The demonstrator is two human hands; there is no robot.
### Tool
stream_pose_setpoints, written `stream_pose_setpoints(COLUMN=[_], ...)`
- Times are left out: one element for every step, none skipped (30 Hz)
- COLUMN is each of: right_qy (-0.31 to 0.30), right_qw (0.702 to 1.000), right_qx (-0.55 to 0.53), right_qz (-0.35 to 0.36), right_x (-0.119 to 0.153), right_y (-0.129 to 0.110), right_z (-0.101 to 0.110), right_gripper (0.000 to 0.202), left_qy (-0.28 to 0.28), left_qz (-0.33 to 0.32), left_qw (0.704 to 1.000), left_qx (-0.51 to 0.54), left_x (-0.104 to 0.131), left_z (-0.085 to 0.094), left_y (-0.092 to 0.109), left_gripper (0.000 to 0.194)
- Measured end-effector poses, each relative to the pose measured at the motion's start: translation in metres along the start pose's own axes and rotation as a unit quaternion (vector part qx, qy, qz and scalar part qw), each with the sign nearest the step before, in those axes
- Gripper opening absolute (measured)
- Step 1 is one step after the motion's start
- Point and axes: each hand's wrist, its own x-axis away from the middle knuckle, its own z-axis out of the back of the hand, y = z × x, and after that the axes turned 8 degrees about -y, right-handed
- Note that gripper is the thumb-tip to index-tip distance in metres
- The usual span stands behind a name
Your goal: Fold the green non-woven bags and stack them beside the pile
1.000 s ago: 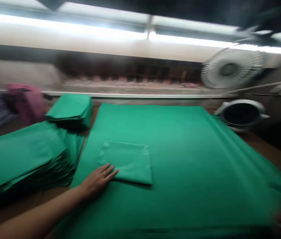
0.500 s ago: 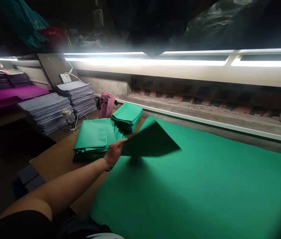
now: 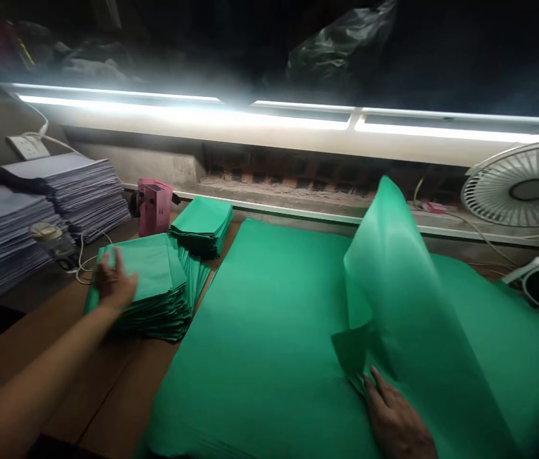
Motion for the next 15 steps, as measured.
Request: stream_pose_setpoints(right_qy=[-0.002, -0.003, -0.003, -0.004, -0.005, -0.006, -0.008, -0.010, -0.014, -0.016, -0.014, -0.009, -0.004, -0.002, -0.002], right_qw=[1.000, 1.000, 1.000, 1.000, 0.999, 0.999, 0.998, 0.998, 0.997, 0.996, 0.995, 0.994, 0.992, 0.988, 0.984], right_qx=[-0.003, -0.008, -0.013, -0.020, -0.027, -0.035, -0.044, -0.051, -0.058, -0.065, -0.072, -0.082, -0.095, -0.111, -0.129], right_qz=[-0.002, -0.001, 0.003, 0.009, 0.017, 0.027, 0.036, 0.043, 0.049, 0.056, 0.063, 0.074, 0.088, 0.106, 0.122], right_x=[0.002, 0.003, 0.005, 0.007, 0.009, 0.012, 0.014, 0.017, 0.019, 0.021, 0.023, 0.024, 0.024, 0.023, 0.021], right_y=[-0.008, -0.014, -0.019, -0.023, -0.025, -0.027, -0.027, -0.027, -0.026, -0.026, -0.025, -0.025, -0.025, -0.027, -0.029], right_z=[0.002, 0.005, 0.008, 0.011, 0.014, 0.016, 0.018, 0.019, 0.021, 0.022, 0.024, 0.027, 0.031, 0.037, 0.043], right_gripper=[0.046, 0.046, 0.047, 0.048, 0.049, 0.050, 0.051, 0.051, 0.050, 0.051, 0.052, 0.055, 0.057, 0.059, 0.061], left_qy=[-0.044, -0.120, -0.212, -0.297, -0.382, -0.461, -0.523, -0.561, -0.587, -0.599, -0.601, -0.596, -0.586, -0.571, -0.554], left_qz=[-0.086, -0.143, -0.184, -0.202, -0.207, -0.205, -0.197, -0.180, -0.161, -0.139, -0.120, -0.108, -0.105, -0.110, -0.122], left_qw=[0.995, 0.980, 0.951, 0.914, 0.870, 0.820, 0.772, 0.743, 0.725, 0.718, 0.718, 0.722, 0.730, 0.743, 0.760], left_qx=[0.018, 0.071, 0.130, 0.187, 0.233, 0.271, 0.301, 0.318, 0.323, 0.326, 0.330, 0.334, 0.336, 0.332, 0.316], left_x=[0.016, 0.037, 0.060, 0.085, 0.110, 0.134, 0.156, 0.174, 0.188, 0.200, 0.207, 0.212, 0.214, 0.213, 0.212], left_z=[-0.015, -0.032, -0.049, -0.065, -0.080, -0.094, -0.105, -0.113, -0.120, -0.125, -0.127, -0.128, -0.128, -0.126, -0.122], left_y=[0.025, 0.055, 0.087, 0.121, 0.154, 0.186, 0.214, 0.237, 0.256, 0.268, 0.275, 0.276, 0.273, 0.266, 0.255], left_gripper=[0.071, 0.073, 0.075, 0.080, 0.084, 0.087, 0.093, 0.103, 0.113, 0.120, 0.123, 0.120, 0.114, 0.106, 0.098])
